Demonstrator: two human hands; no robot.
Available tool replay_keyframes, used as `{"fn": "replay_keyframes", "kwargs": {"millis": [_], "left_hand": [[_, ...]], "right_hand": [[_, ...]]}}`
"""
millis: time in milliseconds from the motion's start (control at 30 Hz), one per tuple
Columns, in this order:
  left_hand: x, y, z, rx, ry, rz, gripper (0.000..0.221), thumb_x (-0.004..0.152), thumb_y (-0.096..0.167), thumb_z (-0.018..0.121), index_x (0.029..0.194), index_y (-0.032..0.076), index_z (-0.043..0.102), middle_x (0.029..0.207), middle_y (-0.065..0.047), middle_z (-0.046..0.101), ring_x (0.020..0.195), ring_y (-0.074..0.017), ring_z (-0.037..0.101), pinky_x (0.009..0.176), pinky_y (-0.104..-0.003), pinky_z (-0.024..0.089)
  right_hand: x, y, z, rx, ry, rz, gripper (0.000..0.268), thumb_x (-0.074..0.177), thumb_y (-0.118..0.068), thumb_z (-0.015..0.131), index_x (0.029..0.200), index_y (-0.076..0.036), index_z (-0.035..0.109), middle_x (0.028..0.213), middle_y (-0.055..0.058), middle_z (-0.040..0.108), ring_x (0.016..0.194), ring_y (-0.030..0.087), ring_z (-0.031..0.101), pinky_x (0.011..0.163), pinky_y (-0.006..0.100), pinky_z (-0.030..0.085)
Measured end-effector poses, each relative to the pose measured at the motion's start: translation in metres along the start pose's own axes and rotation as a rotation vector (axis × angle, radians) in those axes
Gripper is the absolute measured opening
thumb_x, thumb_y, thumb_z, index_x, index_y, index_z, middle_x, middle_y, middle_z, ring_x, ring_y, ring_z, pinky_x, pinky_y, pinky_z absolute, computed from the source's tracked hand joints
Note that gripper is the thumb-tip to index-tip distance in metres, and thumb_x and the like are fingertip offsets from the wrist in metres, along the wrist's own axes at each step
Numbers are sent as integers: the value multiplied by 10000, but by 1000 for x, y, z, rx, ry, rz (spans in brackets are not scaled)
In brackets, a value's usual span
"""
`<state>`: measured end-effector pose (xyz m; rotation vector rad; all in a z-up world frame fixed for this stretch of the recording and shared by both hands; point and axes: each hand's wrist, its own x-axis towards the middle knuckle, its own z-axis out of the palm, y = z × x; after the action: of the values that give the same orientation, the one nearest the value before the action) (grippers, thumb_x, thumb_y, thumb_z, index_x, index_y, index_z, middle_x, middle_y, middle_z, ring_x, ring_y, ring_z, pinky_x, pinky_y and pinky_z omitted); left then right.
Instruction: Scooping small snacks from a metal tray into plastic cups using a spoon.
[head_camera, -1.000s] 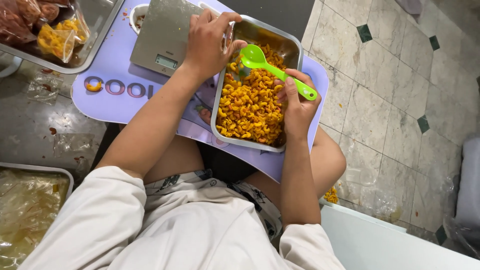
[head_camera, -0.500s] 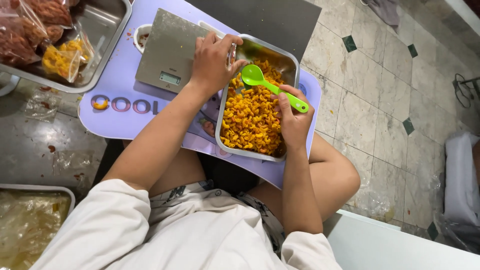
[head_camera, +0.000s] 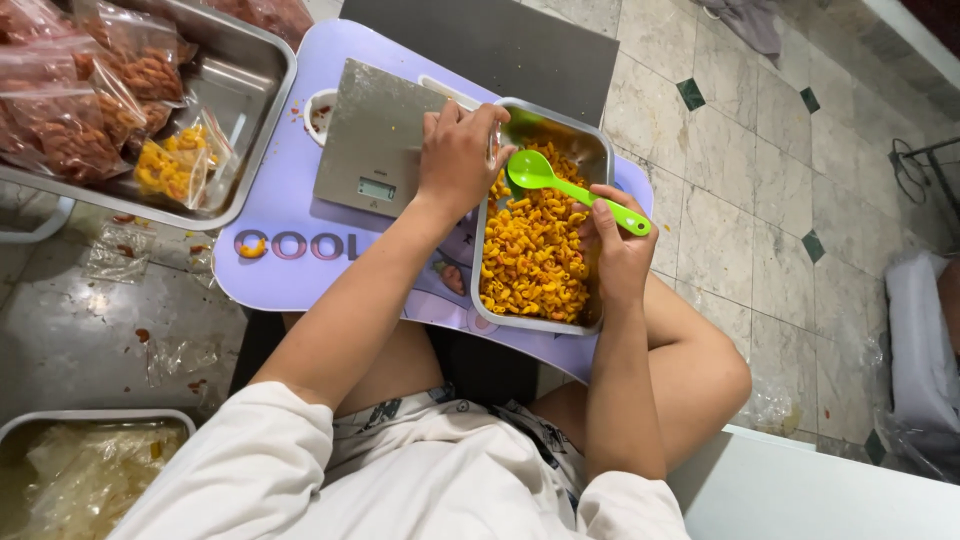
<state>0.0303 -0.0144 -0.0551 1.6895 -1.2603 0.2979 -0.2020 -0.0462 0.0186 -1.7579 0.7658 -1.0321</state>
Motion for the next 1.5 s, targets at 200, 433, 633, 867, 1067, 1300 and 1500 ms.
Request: {"fn": "replay_keyframes", "kwargs": {"millis": [200,433,633,867,1067,1300,1500], "left_hand": [[-3,6,0,-7,-41,-68,380,824,307,863,1121,229,638,879,-16,735,870,-219,599,816,-405,449],[1,7,5,-4,-76,-98,349,840,316,852,1108,215,653,904,-27,752,877,-221,623,811,-400,453],[-1,4,9,8,-78,-98,361,833,333,855,1097,211,641,893,-30,742,895,-249,631,799,-417,450],[2,11,-2,-33,-16,-57,360,809,243,861,1085,138,655,836,-65,731,813,-258,567,810,-410,400],[-1,10,2,-5,3,-15,367,783,214,886,1059,145,654,831,-37,702,829,-242,543,819,-398,394],[-3,12,3,26,-27,-31,363,812,234,886,1075,147,652,845,-37,711,815,-243,559,793,-408,409],[0,9,0,9,-8,-63,353,785,219,879,1044,146,650,850,-29,703,798,-235,563,794,-396,409]], "right_hand": [[1,2,-2,-88,-37,-62,216,1050,-163,622,1190,-8,678,931,188,754,632,107,642,495,202,527],[6,12,-14,-88,-51,-43,231,1050,-162,618,1202,1,675,949,205,748,654,116,648,531,219,557],[4,4,-10,-59,-60,-17,232,1043,-149,618,1209,5,668,937,198,752,651,114,646,541,212,564],[3,-7,-6,-7,-31,106,232,1000,-125,653,1215,-43,680,926,99,754,666,80,607,564,184,481],[-1,-4,-10,-9,-40,112,222,1005,-129,638,1210,-51,678,951,88,754,672,82,603,583,183,490],[-3,-6,-12,-18,-21,160,211,987,-129,666,1186,-64,695,927,80,756,661,73,591,559,180,466],[-1,-9,-6,-17,-37,143,217,998,-111,642,1203,-57,684,960,76,758,679,67,604,581,171,482]]}}
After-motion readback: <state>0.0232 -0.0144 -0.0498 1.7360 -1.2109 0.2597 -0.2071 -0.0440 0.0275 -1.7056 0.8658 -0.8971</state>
